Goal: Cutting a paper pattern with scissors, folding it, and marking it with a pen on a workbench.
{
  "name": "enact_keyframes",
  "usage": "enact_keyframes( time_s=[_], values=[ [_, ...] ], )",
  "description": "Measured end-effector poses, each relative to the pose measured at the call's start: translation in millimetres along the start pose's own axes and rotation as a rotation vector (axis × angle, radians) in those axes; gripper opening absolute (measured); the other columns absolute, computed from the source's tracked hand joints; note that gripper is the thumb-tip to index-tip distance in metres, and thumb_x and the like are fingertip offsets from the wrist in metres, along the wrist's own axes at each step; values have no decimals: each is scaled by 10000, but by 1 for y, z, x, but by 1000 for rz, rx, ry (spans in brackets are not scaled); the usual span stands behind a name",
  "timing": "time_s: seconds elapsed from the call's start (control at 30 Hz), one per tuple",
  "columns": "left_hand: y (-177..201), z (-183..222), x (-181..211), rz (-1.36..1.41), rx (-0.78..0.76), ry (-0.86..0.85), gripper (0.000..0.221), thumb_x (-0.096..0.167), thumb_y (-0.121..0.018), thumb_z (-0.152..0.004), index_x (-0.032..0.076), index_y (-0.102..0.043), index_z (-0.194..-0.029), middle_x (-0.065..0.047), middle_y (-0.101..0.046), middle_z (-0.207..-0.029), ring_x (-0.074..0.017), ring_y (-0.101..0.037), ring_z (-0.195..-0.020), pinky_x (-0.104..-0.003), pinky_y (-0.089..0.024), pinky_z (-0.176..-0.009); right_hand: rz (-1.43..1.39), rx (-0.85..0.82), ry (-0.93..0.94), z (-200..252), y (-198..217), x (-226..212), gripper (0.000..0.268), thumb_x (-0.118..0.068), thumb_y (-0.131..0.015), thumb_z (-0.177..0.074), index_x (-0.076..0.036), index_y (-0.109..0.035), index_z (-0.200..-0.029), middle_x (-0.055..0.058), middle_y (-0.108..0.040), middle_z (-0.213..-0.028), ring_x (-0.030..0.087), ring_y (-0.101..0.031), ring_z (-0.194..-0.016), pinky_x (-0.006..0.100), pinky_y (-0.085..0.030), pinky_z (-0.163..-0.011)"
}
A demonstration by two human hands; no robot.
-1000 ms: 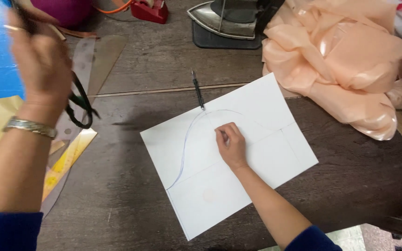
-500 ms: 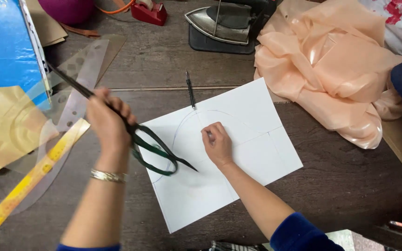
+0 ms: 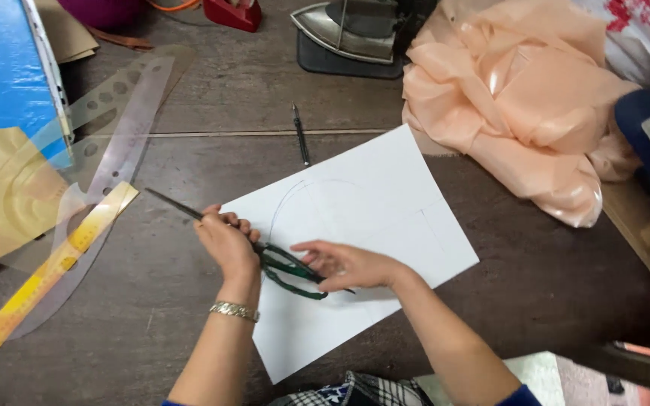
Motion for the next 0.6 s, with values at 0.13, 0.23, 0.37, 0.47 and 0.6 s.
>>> enact_keyframes(
  time_s=[0.13, 0.23, 0.37, 0.47, 0.6],
  values=[
    [-12, 9, -10, -50, -50, 25, 218, 306, -364, -918, 143, -431, -1045, 0, -344, -684, -112, -395, -503, -204, -328, -345, -38, 63, -1, -9, -33, -12, 746, 14, -608, -816, -71, -312, -1496, 163, -545, -1238, 197, -549, -1089, 376, -472, -988],
    [-15, 18, -15, -117, -168, 34, 226, 308, -356, -913, 150, -446, -1048, 7, -375, -679, -97, -419, -487, -196, -371, -329, 39, 196, 48, -16, -54, -15, 761, 55, -574, -794, -104, -319, -1492, 195, -518, -1367, 227, -512, -1191, 412, -423, -1037],
    [-24, 36, 12, -264, -547, 87, 367, 349, -329, -968, 67, -419, -1183, -75, -428, -786, -160, -464, -594, -264, -469, -485, 259, 682, -49, -18, -64, 5, 613, -81, -724, -757, -156, -535, -1335, 97, -664, -1223, 262, -594, -1179, 404, -446, -1022],
    [-18, 31, 33, -560, -912, -169, 453, 309, -354, -1006, -34, -437, -1290, -197, -503, -999, -302, -527, -920, -389, -483, -802, 309, 937, -31, 7, -57, 56, 560, -77, -720, -760, -116, -578, -1300, 120, -665, -1210, 295, -567, -1214, 429, -408, -1054],
    [-7, -28, 9, -1209, -908, -930, 393, 176, -667, -843, 29, -565, -1193, -138, -522, -1036, -316, -547, -963, -429, -495, -800, 270, 1332, -206, 52, -56, 58, 566, -132, -780, -757, -100, -589, -1288, 167, -667, -1175, 345, -573, -1191, 475, -420, -1035]
  ],
)
Point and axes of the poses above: each hand's wrist, its own z-axis away from the middle knuckle, its own y-axis out of the back of the hand, x = y × z, the point moved 1 cm from there along -z, towards the middle knuckle
